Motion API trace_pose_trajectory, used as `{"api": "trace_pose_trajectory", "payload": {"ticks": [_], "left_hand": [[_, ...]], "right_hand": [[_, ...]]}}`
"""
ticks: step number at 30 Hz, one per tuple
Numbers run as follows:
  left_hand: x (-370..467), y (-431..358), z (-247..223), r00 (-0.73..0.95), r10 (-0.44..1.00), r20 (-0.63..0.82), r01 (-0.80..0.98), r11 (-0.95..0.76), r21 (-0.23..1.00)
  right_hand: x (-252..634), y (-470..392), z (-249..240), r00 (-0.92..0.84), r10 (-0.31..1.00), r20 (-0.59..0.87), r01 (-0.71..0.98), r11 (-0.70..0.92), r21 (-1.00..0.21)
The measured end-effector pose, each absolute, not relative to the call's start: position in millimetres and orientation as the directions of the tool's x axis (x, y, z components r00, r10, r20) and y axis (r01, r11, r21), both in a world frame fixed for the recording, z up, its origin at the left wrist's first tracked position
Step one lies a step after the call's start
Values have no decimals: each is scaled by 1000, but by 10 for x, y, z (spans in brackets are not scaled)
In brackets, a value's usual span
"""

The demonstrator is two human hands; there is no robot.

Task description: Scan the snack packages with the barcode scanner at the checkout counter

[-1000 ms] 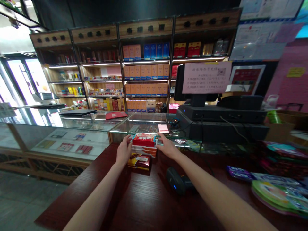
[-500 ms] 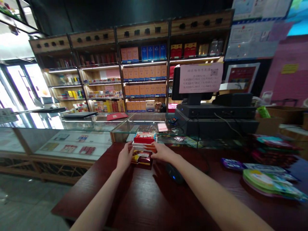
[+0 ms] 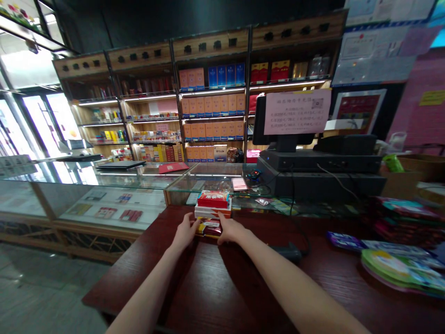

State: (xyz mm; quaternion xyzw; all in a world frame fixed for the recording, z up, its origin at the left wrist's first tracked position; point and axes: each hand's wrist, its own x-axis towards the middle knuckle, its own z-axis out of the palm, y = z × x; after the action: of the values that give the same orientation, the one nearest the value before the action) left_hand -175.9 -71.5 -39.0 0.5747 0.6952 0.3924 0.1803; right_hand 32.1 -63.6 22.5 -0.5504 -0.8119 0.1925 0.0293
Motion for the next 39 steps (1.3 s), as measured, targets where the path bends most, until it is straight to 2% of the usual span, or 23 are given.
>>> {"api": "trace_pose_trajectory", "payload": {"ticks": [14, 23, 32, 39], "left_hand": [[-1691, -716, -327, -284, 954, 101, 674, 124, 728], [-1695, -721, -285, -317, 946, 68, 596, 142, 790], [-1720, -750, -317, -342, 933, 112, 552, 104, 827], [-1678, -734, -37, -322, 932, 167, 566, 48, 823]], "right_hand": [[294, -598, 125, -405, 910, -91, 877, 358, -321], [307, -577, 106, -439, 896, -64, 859, 398, -321], [379, -644, 199, -460, 887, -35, 833, 417, -364], [478, -652, 420, -478, 877, 47, 802, 458, -384]]}}
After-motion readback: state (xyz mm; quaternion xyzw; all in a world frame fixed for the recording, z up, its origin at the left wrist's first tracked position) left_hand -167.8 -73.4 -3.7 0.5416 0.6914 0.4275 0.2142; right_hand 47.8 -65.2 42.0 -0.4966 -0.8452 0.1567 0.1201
